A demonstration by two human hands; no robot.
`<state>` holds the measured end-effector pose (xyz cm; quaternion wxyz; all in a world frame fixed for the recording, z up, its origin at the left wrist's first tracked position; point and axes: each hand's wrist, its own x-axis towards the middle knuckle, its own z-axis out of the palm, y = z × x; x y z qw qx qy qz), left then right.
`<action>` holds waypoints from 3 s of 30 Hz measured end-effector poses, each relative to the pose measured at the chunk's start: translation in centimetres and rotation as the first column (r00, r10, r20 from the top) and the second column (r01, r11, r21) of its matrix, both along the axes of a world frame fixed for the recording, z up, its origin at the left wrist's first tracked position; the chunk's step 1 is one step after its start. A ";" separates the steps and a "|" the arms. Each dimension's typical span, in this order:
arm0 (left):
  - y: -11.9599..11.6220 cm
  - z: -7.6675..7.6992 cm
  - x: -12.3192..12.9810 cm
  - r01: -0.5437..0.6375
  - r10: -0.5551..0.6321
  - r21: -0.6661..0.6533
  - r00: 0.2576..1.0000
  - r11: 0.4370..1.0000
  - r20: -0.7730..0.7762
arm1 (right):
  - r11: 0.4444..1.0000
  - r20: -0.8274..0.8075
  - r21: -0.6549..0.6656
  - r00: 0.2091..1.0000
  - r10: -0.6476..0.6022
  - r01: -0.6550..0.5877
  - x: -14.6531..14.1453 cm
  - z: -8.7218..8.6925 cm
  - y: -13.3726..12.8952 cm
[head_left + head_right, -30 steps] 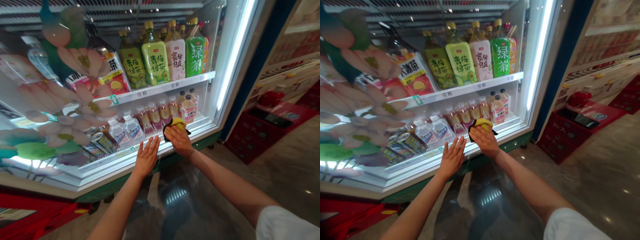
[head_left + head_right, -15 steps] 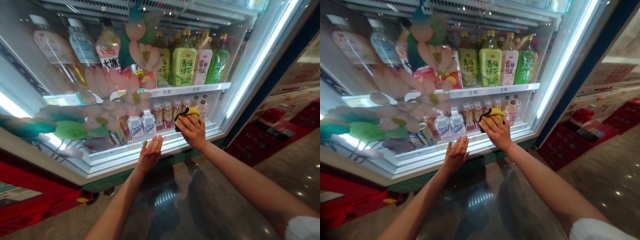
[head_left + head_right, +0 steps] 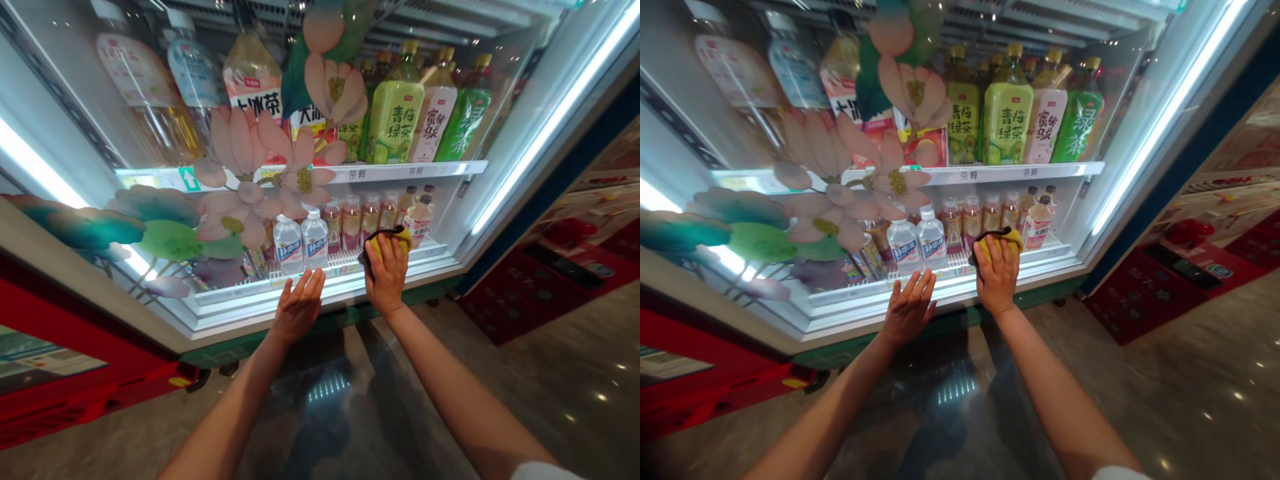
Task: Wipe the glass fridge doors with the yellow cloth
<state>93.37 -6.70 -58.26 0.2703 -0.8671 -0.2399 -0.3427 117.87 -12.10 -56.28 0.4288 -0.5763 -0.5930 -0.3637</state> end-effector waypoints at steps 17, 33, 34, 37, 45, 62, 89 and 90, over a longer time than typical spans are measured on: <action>0.6 0.4 -3.9 -0.110 0.112 0.037 0.992 0.993 -0.053 | 0.995 -0.088 -0.003 0.992 0.096 -0.096 -6.4 -3.3 0.6; 1.2 2.8 -8.4 -0.108 0.107 0.117 0.994 0.987 0.019 | 0.977 0.203 0.001 0.957 0.208 -0.213 -12.4 -0.8 1.2; 1.2 2.7 -8.9 -0.111 0.110 0.131 0.994 0.985 0.016 | 0.970 0.271 -0.008 0.934 0.234 -0.241 -12.1 -1.5 0.8; 1.2 2.8 -10.2 -0.124 0.123 0.177 0.992 0.976 0.017 | 0.968 0.267 -0.028 0.931 0.248 -0.250 -10.7 -1.5 0.3; 1.7 4.4 -14.7 -0.141 0.134 0.251 0.990 0.958 0.047 | 0.977 0.050 0.122 0.984 0.169 -0.174 -16.1 2.5 3.0; 0.8 4.3 -20.7 -0.308 0.290 0.212 0.950 0.927 0.115 | 0.891 0.484 -0.065 0.766 0.423 -0.450 -20.2 3.3 2.0; -2.0 3.4 -26.7 -0.437 0.425 0.063 0.894 0.897 0.144 | 0.841 0.607 -0.149 0.623 0.493 -0.520 -28.0 5.5 3.8; -2.1 3.5 -26.8 -0.441 0.428 0.068 0.891 0.895 0.150 | 0.836 0.603 -0.155 0.620 0.503 -0.527 -28.3 5.9 4.0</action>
